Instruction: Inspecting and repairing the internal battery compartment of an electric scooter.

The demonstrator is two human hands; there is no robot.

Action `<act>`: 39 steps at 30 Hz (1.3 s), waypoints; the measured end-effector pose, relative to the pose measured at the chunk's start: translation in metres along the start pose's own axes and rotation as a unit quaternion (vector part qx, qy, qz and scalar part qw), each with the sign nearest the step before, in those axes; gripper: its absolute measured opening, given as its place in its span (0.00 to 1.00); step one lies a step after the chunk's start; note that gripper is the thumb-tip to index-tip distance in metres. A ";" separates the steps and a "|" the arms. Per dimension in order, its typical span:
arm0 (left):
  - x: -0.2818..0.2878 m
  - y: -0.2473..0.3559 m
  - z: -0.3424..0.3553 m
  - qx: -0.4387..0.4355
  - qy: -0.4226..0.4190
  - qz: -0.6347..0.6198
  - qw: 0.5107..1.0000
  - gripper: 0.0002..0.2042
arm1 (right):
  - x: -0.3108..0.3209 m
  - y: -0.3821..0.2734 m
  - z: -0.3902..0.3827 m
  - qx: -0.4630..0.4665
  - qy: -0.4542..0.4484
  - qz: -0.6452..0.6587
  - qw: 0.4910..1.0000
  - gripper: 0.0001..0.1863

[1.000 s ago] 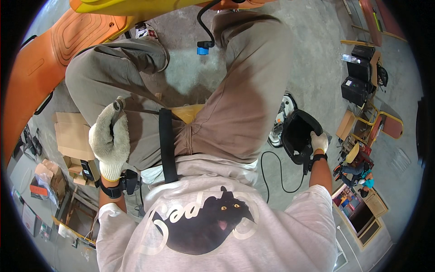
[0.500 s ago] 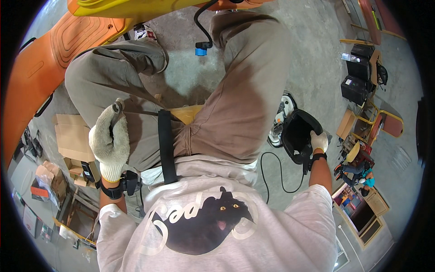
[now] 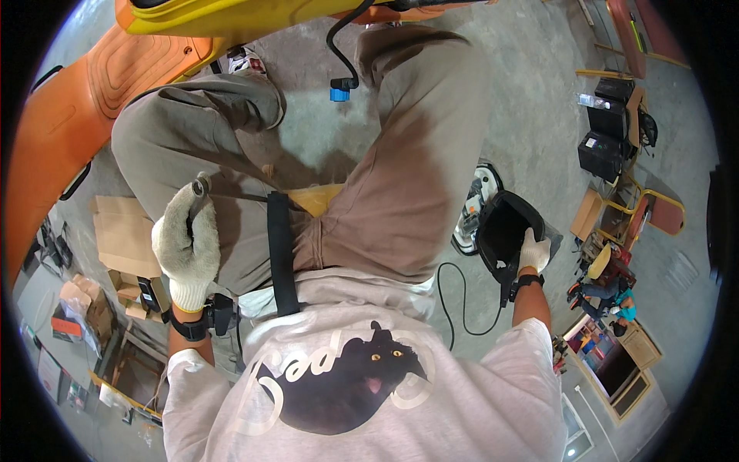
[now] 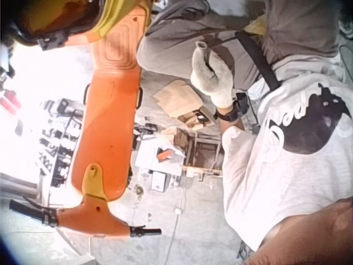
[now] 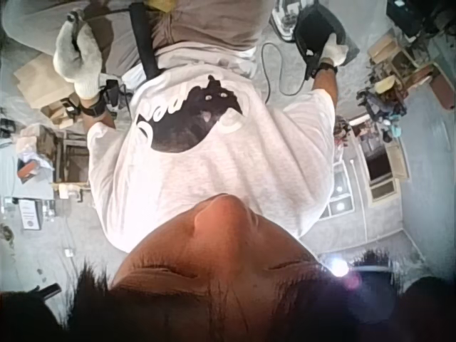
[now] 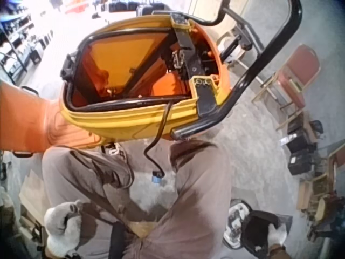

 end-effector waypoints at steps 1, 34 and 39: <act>0.000 0.001 0.000 -0.006 0.000 -0.012 1.000 0.12 | -0.002 0.004 -0.002 -0.004 -0.005 0.046 0.999 0.36; -0.009 -0.005 -0.001 0.030 -0.014 -0.040 0.999 0.11 | -0.023 0.086 -0.038 -0.047 -0.026 -0.017 0.998 0.39; -0.008 -0.001 0.002 0.005 -0.037 -0.021 0.999 0.11 | 0.007 0.107 -0.001 -0.024 -0.008 0.046 0.999 0.30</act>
Point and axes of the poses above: each hand's wrist, its own z-axis towards the middle knuckle, its own x-axis out of the back of the hand, y = z × x, the point moved 10 cm from there along z, towards the middle knuckle, and after that the axes turned 2 degrees about y, right-handed, at the moved point
